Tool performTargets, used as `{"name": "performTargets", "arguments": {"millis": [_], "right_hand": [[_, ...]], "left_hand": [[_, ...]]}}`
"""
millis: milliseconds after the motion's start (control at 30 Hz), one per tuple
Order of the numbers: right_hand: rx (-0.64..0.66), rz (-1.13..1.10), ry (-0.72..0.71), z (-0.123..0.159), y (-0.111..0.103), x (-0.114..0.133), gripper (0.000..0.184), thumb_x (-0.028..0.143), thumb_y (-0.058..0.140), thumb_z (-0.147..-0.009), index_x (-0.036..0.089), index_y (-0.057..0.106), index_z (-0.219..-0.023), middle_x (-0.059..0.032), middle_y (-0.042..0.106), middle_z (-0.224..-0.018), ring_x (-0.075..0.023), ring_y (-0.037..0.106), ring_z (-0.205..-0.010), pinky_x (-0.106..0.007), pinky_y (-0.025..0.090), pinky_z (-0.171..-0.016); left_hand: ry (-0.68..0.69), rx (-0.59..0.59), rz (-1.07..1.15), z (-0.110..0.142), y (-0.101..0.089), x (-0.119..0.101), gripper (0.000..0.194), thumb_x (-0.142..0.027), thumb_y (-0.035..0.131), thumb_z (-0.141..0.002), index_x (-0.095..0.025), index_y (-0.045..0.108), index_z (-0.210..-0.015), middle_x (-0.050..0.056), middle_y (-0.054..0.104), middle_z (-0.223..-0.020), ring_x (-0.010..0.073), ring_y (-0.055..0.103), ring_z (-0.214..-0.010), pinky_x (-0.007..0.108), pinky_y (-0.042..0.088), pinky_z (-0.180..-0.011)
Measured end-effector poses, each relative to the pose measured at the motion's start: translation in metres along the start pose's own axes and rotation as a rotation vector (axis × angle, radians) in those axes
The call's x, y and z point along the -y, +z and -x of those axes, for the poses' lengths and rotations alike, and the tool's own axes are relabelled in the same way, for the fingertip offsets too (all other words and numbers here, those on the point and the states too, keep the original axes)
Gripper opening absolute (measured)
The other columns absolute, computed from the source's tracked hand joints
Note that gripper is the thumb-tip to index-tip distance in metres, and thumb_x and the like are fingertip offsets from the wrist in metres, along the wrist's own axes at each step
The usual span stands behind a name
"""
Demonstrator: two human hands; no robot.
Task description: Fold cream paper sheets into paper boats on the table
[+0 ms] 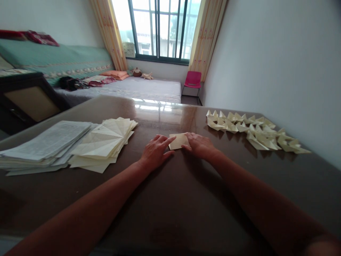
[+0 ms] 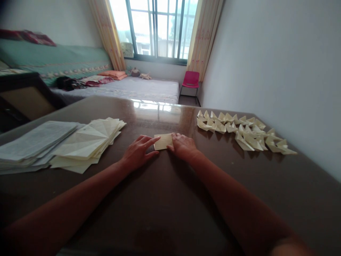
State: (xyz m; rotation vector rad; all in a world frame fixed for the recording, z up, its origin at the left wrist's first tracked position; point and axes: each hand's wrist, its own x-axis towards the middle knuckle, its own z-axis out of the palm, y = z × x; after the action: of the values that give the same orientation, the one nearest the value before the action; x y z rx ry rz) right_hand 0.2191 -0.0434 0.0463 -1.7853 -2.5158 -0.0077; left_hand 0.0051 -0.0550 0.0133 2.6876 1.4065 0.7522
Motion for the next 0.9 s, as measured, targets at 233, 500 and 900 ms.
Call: {"name": "performTargets", "arguments": {"millis": [233, 500, 900], "right_hand": [[-0.203, -0.498, -0.066, -0.017, 0.011, -0.01, 0.07, 0.039, 0.066, -0.077, 0.013, 0.04, -0.136, -0.0133, 0.059, -0.122, -0.0219, 0.056, -0.108, -0.033, 0.044, -0.092], [-0.064, -1.314, -0.021, -0.018, 0.008, -0.001, 0.036, 0.04, 0.058, -0.082, 0.013, 0.06, -0.105, -0.0077, 0.069, -0.096, -0.0162, 0.064, -0.08, -0.026, 0.051, -0.068], [-0.139, -0.995, 0.182, -0.026, 0.036, -0.006, 0.028, 0.028, 0.054, -0.086, 0.013, 0.056, -0.109, -0.0072, 0.069, -0.091, -0.0145, 0.063, -0.072, -0.026, 0.05, -0.064]], "left_hand": [[-0.087, -0.109, 0.487, -0.003, -0.005, 0.003, 0.035, -0.034, 0.051, -0.089, -0.023, 0.063, -0.121, 0.003, 0.062, -0.097, 0.0131, 0.06, -0.078, 0.027, 0.053, -0.074], [-0.356, -0.142, 0.986, -0.007, -0.014, 0.004, 0.049, -0.041, 0.051, -0.087, -0.016, 0.054, -0.129, 0.005, 0.063, -0.099, 0.0143, 0.062, -0.076, 0.032, 0.06, -0.062], [0.154, 0.026, -0.017, -0.001, -0.007, 0.009, 0.026, -0.028, 0.049, -0.09, -0.031, 0.069, -0.107, 0.002, 0.063, -0.108, 0.018, 0.053, -0.101, 0.029, 0.049, -0.083]]}}
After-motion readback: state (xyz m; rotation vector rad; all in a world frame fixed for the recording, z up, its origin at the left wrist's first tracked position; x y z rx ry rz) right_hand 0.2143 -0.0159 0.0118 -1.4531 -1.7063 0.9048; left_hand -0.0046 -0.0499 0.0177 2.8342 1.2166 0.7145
